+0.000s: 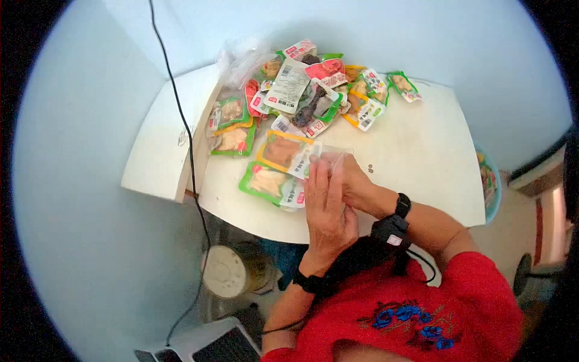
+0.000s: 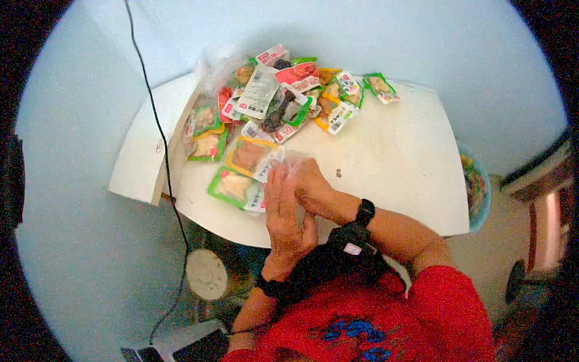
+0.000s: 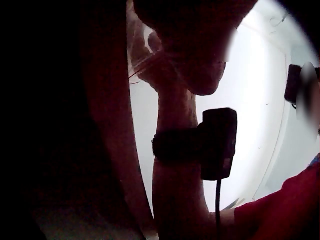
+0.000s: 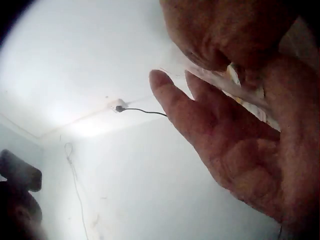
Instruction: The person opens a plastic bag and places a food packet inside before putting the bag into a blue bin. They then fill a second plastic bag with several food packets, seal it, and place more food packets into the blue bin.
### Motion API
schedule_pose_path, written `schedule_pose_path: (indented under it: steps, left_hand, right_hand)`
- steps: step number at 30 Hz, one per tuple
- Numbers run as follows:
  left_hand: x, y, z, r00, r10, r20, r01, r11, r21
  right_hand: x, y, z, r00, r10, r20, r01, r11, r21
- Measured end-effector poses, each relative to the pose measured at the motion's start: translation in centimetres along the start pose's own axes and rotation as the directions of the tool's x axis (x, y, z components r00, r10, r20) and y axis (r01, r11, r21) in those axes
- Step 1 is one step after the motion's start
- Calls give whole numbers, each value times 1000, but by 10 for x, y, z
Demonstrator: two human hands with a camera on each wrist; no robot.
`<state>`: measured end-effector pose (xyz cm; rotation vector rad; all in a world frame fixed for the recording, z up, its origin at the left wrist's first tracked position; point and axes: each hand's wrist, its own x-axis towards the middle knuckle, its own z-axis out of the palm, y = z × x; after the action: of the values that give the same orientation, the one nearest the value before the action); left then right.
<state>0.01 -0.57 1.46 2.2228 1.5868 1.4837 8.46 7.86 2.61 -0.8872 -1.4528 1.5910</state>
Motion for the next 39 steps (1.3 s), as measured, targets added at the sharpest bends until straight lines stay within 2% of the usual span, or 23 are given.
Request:
schedule_pose_path:
  steps: [3,5,6,9,11,13,16,19,22,25,28,29,32,35,37,39]
  left_hand:
    - [-7,4,-16,998,-11,69,14,999,-38]
    - [-13,2,-31,994,-10,106,13,1000,-28]
    - [-16,1,-38,989,-18,147,17,1000,8]
    - [-25,1,-54,965,-56,254,28,993,111]
    - [-27,2,-58,946,-70,316,17,985,169]
    - [-29,1,-55,936,-49,349,-29,976,217]
    - [-30,-1,-48,931,-37,364,-66,962,266]
    - [-29,0,-46,930,-39,367,-77,952,297]
    - [-33,-5,-44,929,-37,367,-97,935,342]
    - [-34,-9,-43,927,-38,373,-110,923,368]
    - [-38,-14,-40,938,-29,344,-108,922,372]
    - [-38,-15,-40,945,-24,325,-105,922,373]
    - [-27,-9,-51,975,-85,204,30,965,262]
    - [3,-2,-70,980,-195,51,193,980,38]
    - [26,-2,-81,963,-262,-69,250,957,-150]
    - [50,8,-95,914,-381,-143,315,885,-342]
  right_hand:
    - [-6,-1,-8,979,205,11,-198,930,310]
    - [-16,-6,-13,957,291,-10,-273,908,318]
    - [-22,-10,-16,942,336,-15,-314,895,316]
    - [-31,-29,-48,926,377,-27,-376,926,18]
    - [-28,-30,-74,973,220,-69,-228,962,-151]
    - [-20,-35,-91,982,134,-135,-177,907,-381]
    - [-9,-32,-107,989,-140,55,137,687,-713]
    - [0,-21,-107,892,-340,297,443,531,-723]
    - [2,-21,-97,894,-259,365,447,477,-757]
    - [8,-15,-96,870,-299,391,487,402,-776]
    - [13,-20,-101,826,-301,476,562,383,-733]
    - [15,-19,-102,823,-330,462,565,401,-721]
    - [27,-21,-103,793,-428,433,604,458,-653]
    - [32,-50,-95,743,-541,393,661,503,-556]
    - [35,-71,-85,713,-604,356,689,509,-515]
    - [37,-93,-75,595,-739,316,771,413,-486]
